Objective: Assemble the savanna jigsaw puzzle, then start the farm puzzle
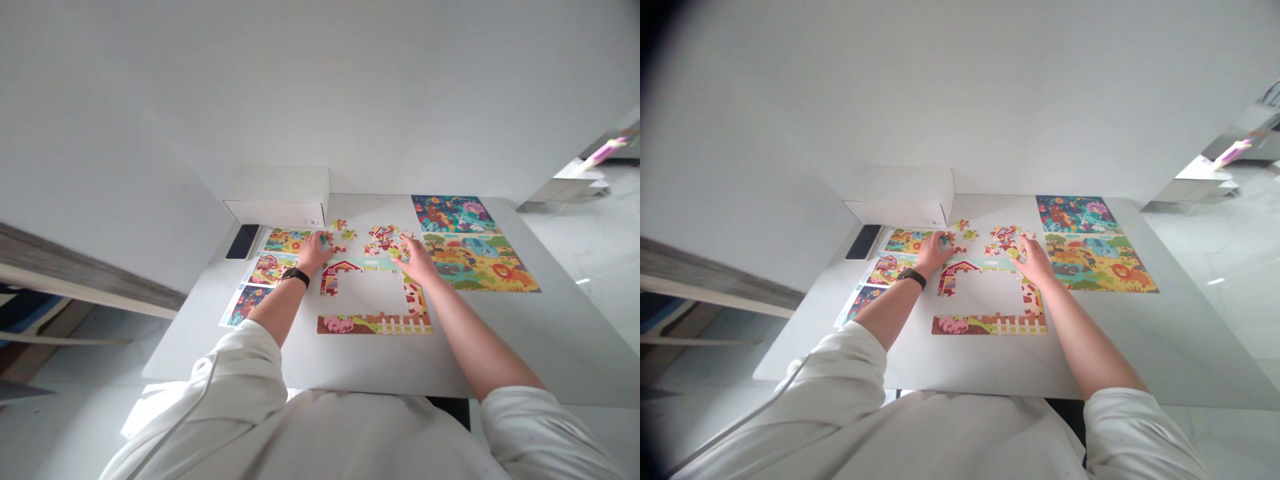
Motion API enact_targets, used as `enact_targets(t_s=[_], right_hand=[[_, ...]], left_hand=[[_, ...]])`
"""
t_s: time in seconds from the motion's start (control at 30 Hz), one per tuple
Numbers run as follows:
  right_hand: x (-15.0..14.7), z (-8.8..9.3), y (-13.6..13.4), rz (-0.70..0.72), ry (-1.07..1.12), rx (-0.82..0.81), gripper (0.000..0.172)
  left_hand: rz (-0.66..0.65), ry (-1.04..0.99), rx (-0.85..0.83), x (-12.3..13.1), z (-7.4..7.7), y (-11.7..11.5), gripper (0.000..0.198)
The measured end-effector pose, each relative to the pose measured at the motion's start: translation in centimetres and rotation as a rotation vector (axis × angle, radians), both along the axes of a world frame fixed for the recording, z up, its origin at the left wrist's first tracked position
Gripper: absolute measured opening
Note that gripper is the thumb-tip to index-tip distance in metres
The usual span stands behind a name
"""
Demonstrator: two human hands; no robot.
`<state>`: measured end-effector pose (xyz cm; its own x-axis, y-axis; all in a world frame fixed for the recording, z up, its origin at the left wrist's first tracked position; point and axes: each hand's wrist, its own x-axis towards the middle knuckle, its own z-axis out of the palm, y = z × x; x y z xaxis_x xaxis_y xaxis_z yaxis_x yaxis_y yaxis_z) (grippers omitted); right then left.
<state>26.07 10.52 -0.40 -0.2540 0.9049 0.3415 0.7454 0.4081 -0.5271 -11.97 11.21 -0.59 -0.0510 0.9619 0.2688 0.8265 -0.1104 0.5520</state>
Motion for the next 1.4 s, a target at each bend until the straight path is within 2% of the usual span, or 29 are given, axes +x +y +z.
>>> enact_targets(t_s=[0.13,0.43,0.6,0.8,0.9,1.03,1.13,1.2,1.3,1.4], right_hand=[[-1.5,0.3,0.1,0.014,-0.024,-0.008,0.080],[-6.5,0.2,1.4,0.095,-0.023,-0.011,0.104],[-10.4,0.4,2.5,0.139,-0.029,-0.022,0.108],[-15.0,1.2,3.0,0.159,0.020,-0.071,0.098],[-14.3,1.7,3.6,0.144,0.039,-0.064,0.076],[-9.7,2.7,4.4,0.018,-0.047,-0.037,0.044],[-6.2,3.1,4.4,-0.006,-0.139,-0.114,0.034],[-4.9,3.2,4.0,-0.007,-0.197,-0.193,0.030],[-4.8,3.1,3.4,0.016,-0.276,-0.243,0.023],[-6.3,2.8,3.0,0.069,-0.348,-0.241,0.022]], left_hand=[[-0.003,-0.024,0.009,-0.3,-0.4,0.1,0.059],[-0.016,-0.044,0.005,-0.5,-0.9,0.4,0.069],[-0.021,-0.034,0.002,-0.5,-0.4,0.1,0.061],[-0.037,-0.019,0.044,-0.4,-0.6,0.2,0.038],[-0.065,0.003,0.064,-0.5,-0.7,0.3,0.032],[-0.120,0.038,0.070,-0.6,-0.9,0.5,0.028],[-0.115,0.050,0.060,-0.7,-1.1,0.6,0.027],[-0.111,0.053,0.054,-0.7,-1.2,0.7,0.026],[-0.103,0.043,0.054,-0.7,-1.2,0.7,0.024],[-0.099,0.031,0.048,-0.6,-1.0,0.6,0.023]])
